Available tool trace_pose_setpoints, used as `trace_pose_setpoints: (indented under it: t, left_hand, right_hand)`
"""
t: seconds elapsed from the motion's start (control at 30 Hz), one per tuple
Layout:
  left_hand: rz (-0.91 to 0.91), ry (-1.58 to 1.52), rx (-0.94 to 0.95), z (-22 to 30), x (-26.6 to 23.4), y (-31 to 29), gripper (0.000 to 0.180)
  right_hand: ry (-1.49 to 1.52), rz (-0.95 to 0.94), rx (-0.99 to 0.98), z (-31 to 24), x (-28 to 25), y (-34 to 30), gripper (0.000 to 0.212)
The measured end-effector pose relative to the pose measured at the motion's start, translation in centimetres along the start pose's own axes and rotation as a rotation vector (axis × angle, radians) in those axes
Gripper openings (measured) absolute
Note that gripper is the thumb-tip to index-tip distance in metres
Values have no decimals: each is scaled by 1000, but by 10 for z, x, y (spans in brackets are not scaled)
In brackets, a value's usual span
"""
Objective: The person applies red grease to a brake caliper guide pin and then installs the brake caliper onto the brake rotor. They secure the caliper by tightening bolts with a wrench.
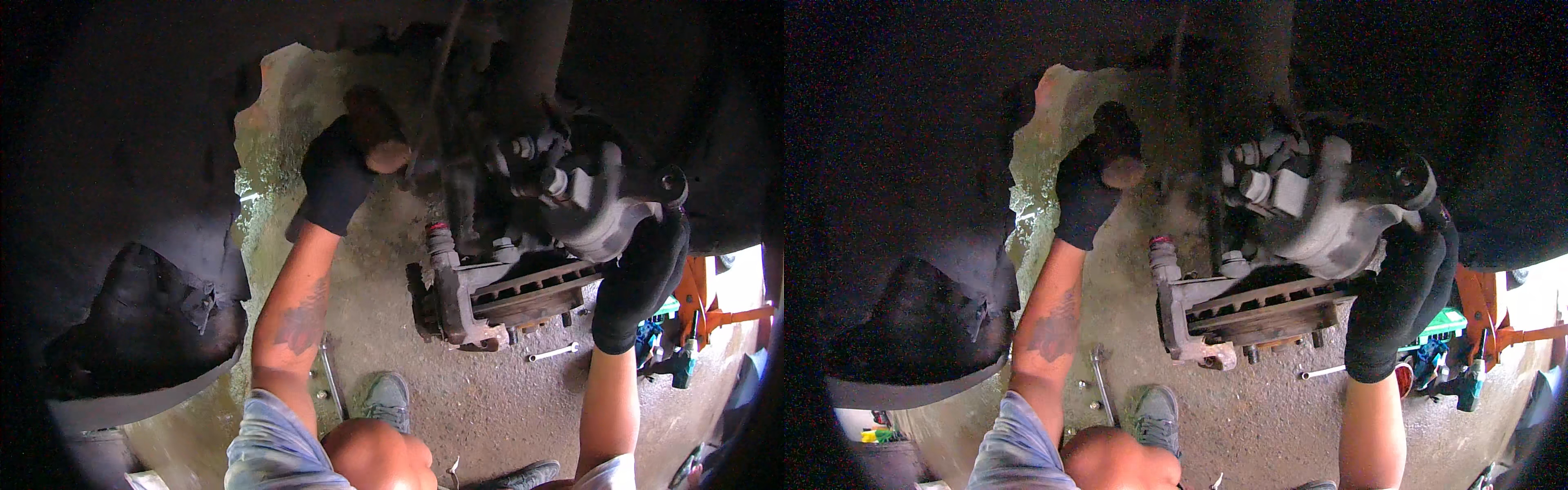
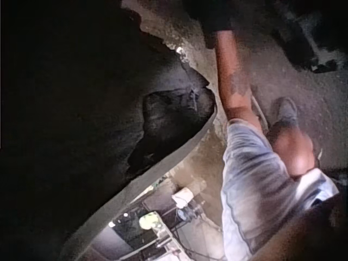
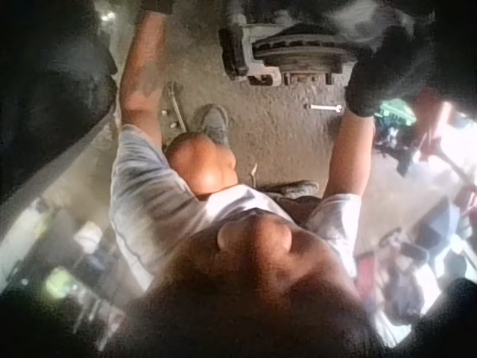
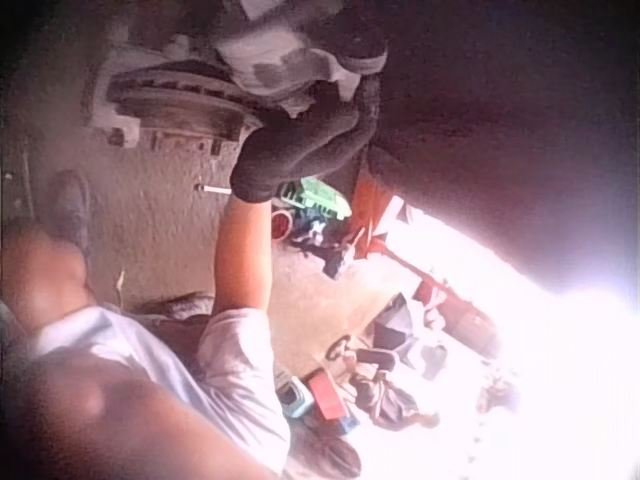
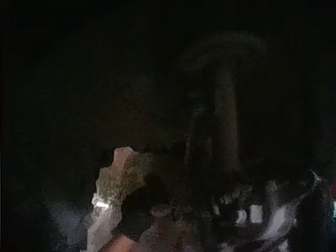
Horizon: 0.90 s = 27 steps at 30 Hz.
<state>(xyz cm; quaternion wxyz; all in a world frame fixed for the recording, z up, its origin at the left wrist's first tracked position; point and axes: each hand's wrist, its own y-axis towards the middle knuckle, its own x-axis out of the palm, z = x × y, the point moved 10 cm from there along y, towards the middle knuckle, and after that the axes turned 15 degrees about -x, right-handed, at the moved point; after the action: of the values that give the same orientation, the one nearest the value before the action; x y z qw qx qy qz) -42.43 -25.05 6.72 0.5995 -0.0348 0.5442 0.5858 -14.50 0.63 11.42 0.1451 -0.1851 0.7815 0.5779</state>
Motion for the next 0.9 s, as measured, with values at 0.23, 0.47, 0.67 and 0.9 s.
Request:
trace_pose_setpoints:
  t: [0.23,0.47,0.67,0.9]
  left_hand:
    - [-105,-76,9,55,-3,-20,34]
    - [23,-362,-109,-18,-4,7,30]
    - [-154,-190,-86,49,-9,-36,31]
    - [-109,-256,-103,15,7,-36,37]
  right_hand:
    - [129,58,89,3,-2,2,53]
    - [285,121,63,1,1,5,53]
    - [204,137,83,5,-7,-2,53]
    - [49,66,65,0,-5,4,56]
